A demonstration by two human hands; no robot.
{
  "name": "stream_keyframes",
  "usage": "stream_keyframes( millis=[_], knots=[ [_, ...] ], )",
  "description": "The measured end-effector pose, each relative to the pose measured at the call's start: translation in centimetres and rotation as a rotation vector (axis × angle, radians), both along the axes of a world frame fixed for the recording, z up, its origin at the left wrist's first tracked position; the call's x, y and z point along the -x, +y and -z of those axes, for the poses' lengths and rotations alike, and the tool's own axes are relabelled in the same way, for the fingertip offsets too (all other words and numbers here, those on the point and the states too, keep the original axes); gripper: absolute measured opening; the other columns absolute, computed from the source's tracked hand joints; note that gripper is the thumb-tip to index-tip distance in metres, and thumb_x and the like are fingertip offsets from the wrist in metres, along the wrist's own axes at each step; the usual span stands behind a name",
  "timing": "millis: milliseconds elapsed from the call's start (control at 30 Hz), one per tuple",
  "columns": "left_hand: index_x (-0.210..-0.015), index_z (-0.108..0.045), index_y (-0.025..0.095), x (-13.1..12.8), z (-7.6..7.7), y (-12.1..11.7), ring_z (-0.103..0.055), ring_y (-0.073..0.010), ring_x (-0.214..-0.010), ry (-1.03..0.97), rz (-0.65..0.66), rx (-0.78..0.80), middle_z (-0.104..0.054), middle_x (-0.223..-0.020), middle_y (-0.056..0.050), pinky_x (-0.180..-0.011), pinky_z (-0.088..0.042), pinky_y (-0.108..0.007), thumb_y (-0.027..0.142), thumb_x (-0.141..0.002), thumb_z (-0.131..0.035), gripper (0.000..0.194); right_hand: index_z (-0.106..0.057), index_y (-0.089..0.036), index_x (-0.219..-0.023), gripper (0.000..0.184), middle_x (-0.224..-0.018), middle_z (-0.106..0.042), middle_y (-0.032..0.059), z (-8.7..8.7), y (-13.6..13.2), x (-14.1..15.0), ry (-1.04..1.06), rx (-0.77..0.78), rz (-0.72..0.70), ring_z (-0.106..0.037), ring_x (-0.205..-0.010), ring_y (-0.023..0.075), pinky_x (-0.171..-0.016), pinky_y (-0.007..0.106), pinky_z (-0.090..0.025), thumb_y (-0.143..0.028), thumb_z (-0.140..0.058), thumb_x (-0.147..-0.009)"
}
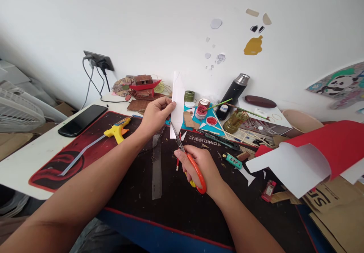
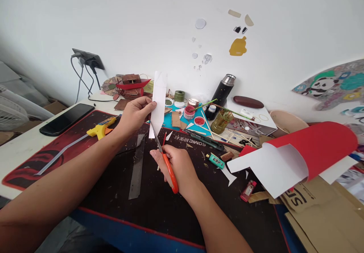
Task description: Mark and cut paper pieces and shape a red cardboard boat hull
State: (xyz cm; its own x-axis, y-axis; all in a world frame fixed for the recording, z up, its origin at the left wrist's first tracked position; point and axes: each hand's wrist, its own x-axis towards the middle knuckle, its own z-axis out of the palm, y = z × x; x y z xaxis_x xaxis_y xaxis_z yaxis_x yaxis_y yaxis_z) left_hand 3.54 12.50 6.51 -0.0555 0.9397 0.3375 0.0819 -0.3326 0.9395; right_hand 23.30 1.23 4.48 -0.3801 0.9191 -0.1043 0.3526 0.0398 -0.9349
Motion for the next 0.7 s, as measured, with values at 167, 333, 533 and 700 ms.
stream_keyframes(
  millis=[167,333,533,700],
  knots=[
    [-0.07,-0.056,0.022,0.02,-0.03,-0.02,-0.039,-0.0113,-0.051,0.011,-0.001,0.0,-0.047,-0.057,0.005,-0.048,-0.028,-0.025,0.043,-0.084,-0.078,0.033,-0.056,-0.024,-0.077,0.055,-0.061,-0.062,-0.0032,0.11,0.01,-0.01,-0.011,0.01,0.01,-0.058,-0.04,0.0123,-0.042,0.023,-0.043,-0.072,-0.061,-0.102],
    [-0.07,-0.056,0.022,-0.02,-0.08,-0.07,-0.039,-0.0112,-0.051,0.016,0.001,-0.007,-0.048,-0.058,0.005,-0.048,-0.029,-0.025,0.042,-0.084,-0.078,0.033,-0.054,-0.024,-0.076,0.056,-0.058,-0.059,-0.0033,0.23,0.0,-0.01,-0.012,0.005,0.013,-0.057,-0.04,0.0122,-0.041,0.023,-0.041,-0.072,-0.058,-0.104],
    [-0.069,-0.056,0.022,-0.08,-0.2,-0.14,-0.039,-0.0112,-0.051,0.027,-0.001,-0.005,-0.047,-0.058,0.005,-0.048,-0.029,-0.025,0.042,-0.085,-0.077,0.032,-0.053,-0.024,-0.074,0.055,-0.057,-0.058,-0.0028,0.12,0.03,0.02,-0.028,0.0,0.016,-0.055,-0.039,0.0129,-0.04,0.024,-0.039,-0.069,-0.057,-0.105],
    [-0.07,-0.056,0.022,-0.06,-0.18,-0.12,-0.039,-0.0109,-0.051,0.024,0.002,-0.006,-0.047,-0.058,0.006,-0.049,-0.03,-0.025,0.041,-0.084,-0.077,0.032,-0.052,-0.024,-0.073,0.055,-0.056,-0.056,-0.0034,0.05,-0.06,0.04,-0.041,-0.011,0.015,-0.055,-0.038,0.0128,-0.04,0.024,-0.039,-0.068,-0.056,-0.106]
  ],
)
